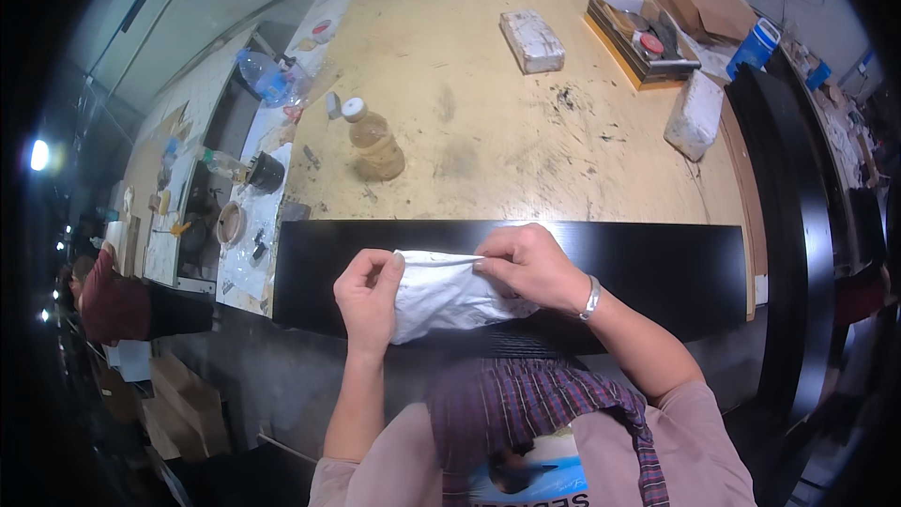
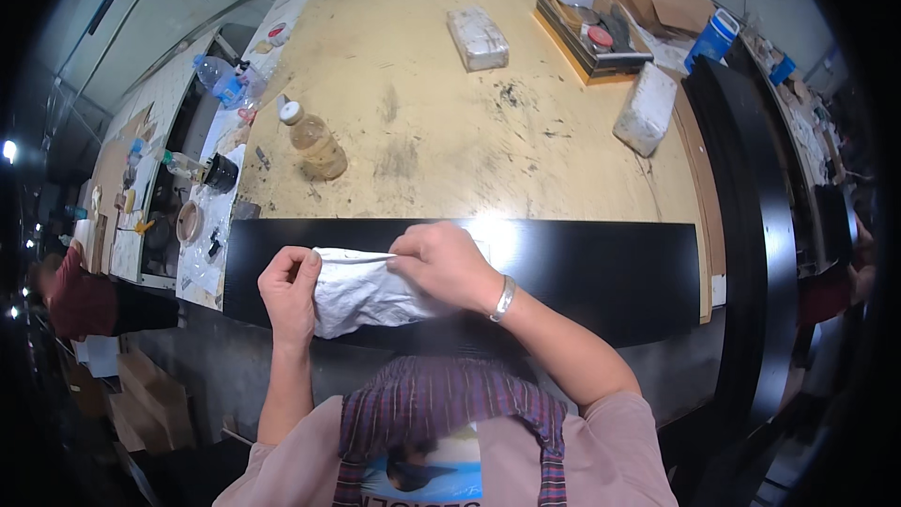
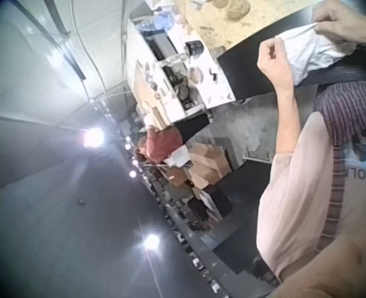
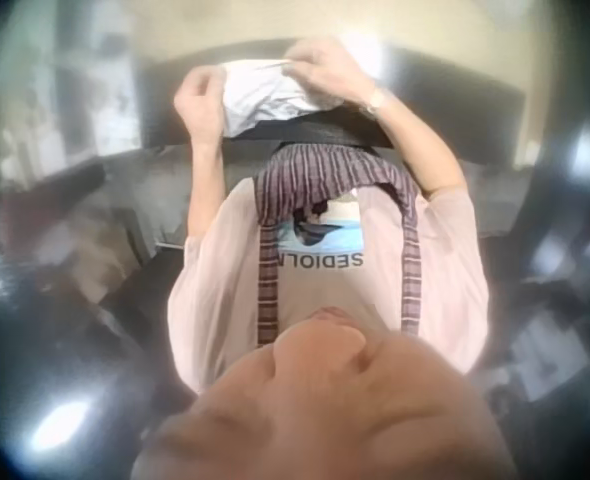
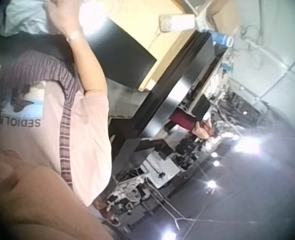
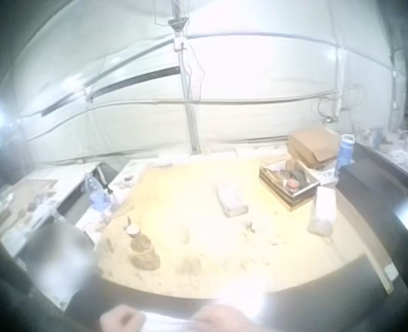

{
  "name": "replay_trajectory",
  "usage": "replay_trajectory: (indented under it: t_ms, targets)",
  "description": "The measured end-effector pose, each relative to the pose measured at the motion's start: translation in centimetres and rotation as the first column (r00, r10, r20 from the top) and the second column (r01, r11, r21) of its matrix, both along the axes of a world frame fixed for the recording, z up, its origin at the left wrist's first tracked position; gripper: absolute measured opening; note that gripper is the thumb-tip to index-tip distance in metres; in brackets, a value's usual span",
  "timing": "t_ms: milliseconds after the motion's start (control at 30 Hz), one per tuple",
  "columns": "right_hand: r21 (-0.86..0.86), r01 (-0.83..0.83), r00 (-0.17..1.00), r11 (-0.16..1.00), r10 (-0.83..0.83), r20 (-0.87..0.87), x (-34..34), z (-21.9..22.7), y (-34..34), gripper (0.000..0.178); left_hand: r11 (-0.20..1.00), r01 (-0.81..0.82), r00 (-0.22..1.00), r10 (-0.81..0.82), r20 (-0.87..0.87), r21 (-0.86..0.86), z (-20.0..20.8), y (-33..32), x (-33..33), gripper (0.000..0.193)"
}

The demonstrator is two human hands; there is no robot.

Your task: The person wipes a black wooden panel with a white cloth, then uses a small rectangular block to rub the surface, and continues wiping. The person repeats this process on multiple panels, occasionally picking up a bottle and applying liquid to the cloth before wiping.

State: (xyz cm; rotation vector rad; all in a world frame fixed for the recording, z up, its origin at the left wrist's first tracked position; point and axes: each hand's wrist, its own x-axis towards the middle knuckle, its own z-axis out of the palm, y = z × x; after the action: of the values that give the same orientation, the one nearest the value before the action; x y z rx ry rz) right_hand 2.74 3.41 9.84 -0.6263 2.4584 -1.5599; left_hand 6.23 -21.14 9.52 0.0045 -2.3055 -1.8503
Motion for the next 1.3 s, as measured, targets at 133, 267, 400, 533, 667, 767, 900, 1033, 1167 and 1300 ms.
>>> replay_trajectory:
  t_ms: [133,267,400,533,667,767,900,1033,1167,1300]
  targets:
    - [-0.346,-0.061,0.851,0.936,0.230,0.473,-1.5,1.1,-2.7,0.020,0.947,0.084,0.971,-0.147,-0.187,-0.309,1.0,-2.5,-1.5,0.062]
    - [-0.310,-0.177,0.845,0.934,0.305,0.438,-3.6,0.8,-5.8,0.019,0.926,0.348,0.936,-0.337,0.099,-0.147,-0.8,-4.7,-1.8,0.051]
    - [0.239,0.015,0.988,0.971,0.022,-0.152,-5.1,2.3,-9.3,0.012,0.916,0.008,0.974,-0.098,-0.206,-0.401,-0.9,-8.8,-0.5,0.029]
    - [0.068,-0.162,0.975,0.984,0.171,-0.145,-5.2,3.8,-11.8,0.012,0.937,-0.130,0.906,-0.020,-0.423,-0.323,2.4,-12.0,0.1,0.056]
    - [-0.031,-0.184,0.982,0.982,0.182,-0.047,-5.6,7.5,-11.9,0.012,0.988,-0.155,0.964,0.157,-0.215,0.026,0.8,-13.8,0.2,0.063]
    - [0.097,-0.229,0.954,0.969,0.243,-0.173,-5.8,6.1,-12.2,0.012,0.976,-0.201,0.936,0.167,-0.310,-0.080,0.2,-14.9,0.8,0.057]
    - [0.191,-0.226,0.901,0.955,0.280,-0.332,-5.2,8.6,-11.8,0.011,0.934,-0.179,0.894,0.023,-0.448,-0.309,2.5,-13.7,0.7,0.063]
    - [-0.112,-0.425,0.905,0.898,0.425,-0.023,-4.4,9.4,-12.6,0.011,0.936,0.044,0.872,-0.206,-0.444,-0.348,3.1,-10.6,-0.4,0.087]
    - [-0.272,-0.449,0.817,0.851,0.515,0.261,-4.9,7.5,-12.6,0.013,0.894,0.441,0.895,-0.445,0.040,0.079,-1.3,-9.7,1.1,0.037]
    - [-0.197,-0.064,0.898,0.978,0.142,0.417,-8.5,2.4,-13.1,0.017,0.757,0.030,0.937,-0.249,0.246,0.653,-1.3,-12.5,4.3,0.027]
